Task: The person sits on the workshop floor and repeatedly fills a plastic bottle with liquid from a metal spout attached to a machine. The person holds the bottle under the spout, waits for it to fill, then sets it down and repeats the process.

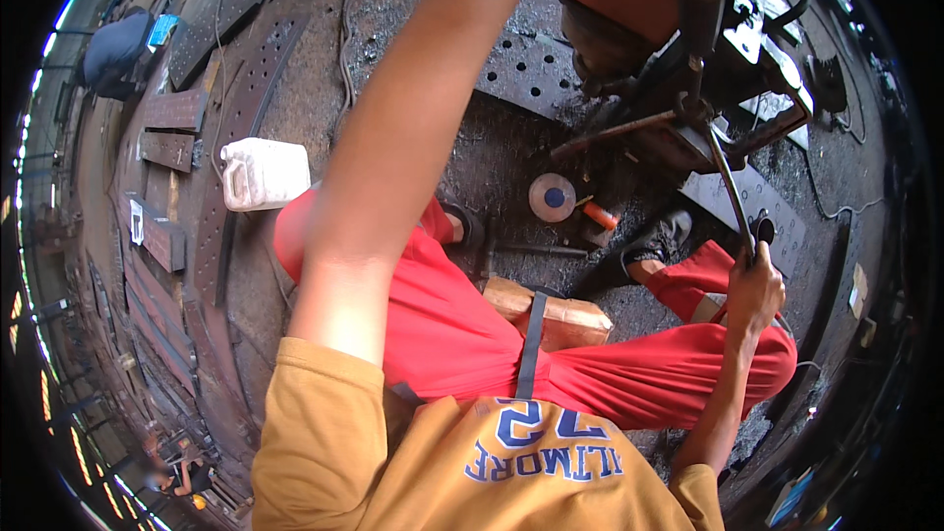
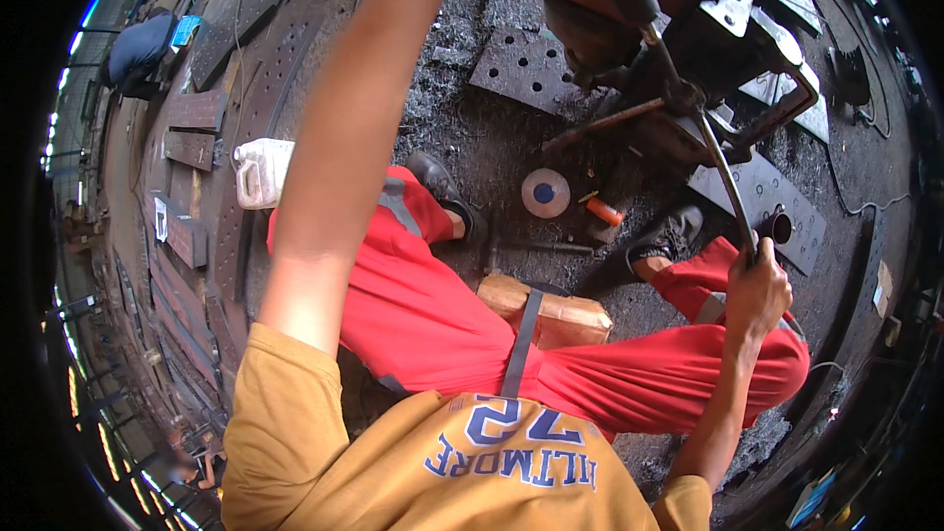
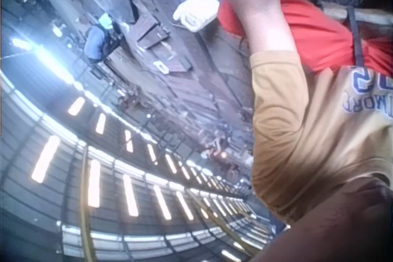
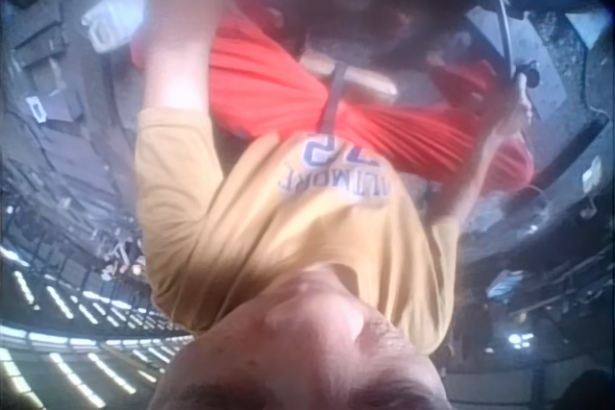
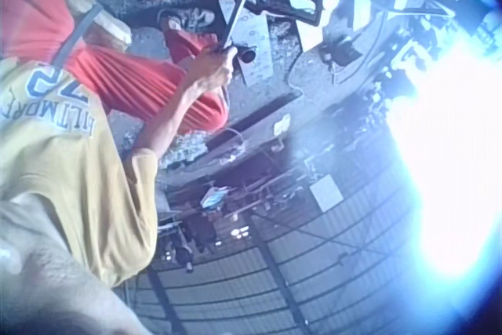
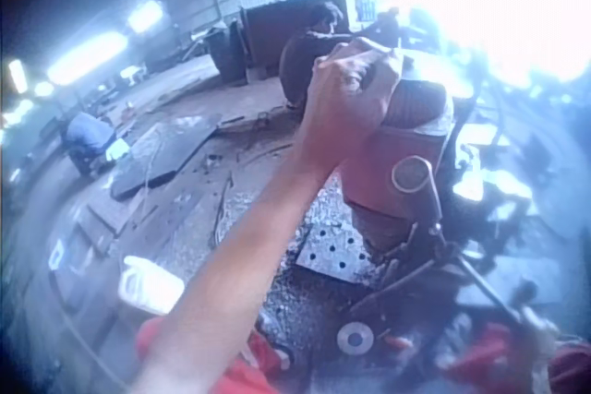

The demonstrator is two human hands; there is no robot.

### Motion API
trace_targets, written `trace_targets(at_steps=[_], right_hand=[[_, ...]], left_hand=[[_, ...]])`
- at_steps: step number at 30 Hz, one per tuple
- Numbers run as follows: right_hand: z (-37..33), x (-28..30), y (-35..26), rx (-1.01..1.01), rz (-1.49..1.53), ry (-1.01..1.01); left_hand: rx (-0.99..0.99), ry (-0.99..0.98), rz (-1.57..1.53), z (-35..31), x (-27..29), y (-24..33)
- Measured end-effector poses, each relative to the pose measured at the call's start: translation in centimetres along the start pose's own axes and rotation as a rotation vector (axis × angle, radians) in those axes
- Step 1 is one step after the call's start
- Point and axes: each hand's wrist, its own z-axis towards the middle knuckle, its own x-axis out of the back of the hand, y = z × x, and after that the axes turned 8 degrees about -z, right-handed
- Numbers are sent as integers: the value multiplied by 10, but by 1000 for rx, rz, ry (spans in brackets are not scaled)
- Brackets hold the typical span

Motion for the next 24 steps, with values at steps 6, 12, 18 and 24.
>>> trace_targets(at_steps=[6, 12, 18, 24], right_hand=[[58, -3, 45, 33, 6, 10], [56, -22, 58, -48, -184, -44], [49, 9, 9, -197, -106, -116], [35, -5, 25, -83, -103, 16]], left_hand=[[123, -13, 173, -12, -9, 18], [-39, 64, 236, -32, 5, -2], [1185, 138, 392, -251, 48, -201], [1329, -509, 614, -433, -51, -239]])
